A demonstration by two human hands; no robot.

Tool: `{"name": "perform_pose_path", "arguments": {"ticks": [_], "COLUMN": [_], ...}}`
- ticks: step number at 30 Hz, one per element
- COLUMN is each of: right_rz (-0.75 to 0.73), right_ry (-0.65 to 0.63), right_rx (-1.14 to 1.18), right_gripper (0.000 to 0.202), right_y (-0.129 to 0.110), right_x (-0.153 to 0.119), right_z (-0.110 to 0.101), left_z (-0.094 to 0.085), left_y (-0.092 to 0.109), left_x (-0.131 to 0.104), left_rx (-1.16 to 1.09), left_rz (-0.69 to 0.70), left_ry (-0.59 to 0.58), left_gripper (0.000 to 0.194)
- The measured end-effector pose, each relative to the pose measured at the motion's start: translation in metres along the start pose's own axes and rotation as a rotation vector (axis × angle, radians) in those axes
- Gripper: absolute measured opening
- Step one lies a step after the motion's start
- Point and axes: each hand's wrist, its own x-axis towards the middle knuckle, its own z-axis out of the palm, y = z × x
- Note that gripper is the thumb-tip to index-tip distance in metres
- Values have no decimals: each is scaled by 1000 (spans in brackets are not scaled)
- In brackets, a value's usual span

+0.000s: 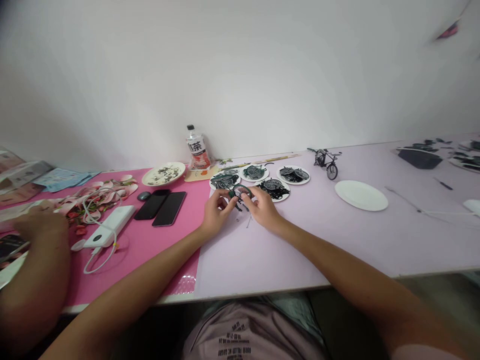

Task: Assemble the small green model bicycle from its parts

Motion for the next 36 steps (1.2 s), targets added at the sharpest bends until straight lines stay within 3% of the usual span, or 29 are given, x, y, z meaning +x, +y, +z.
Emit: {"name": "perform_pose_path", "arguments": {"ticks": [7,18,36], "right_rz": [-162,-222,-160], "right_ry": [-11,-34,133], "right_rx": [-123,-155,-231], "right_gripper": [23,22,12], "right_y": [-3,5,-3], "right_x": [0,0,0], "right_z": [-1,1,0], "left_z": [1,0,1], "left_y": [-2,-1,-6], "left_x": [1,0,2], "left_rx": [-7,-32,-19], "left_rz": [-10,-32,-46], "left_ry": [18,8,14], "left_gripper": [29,29,31]}}
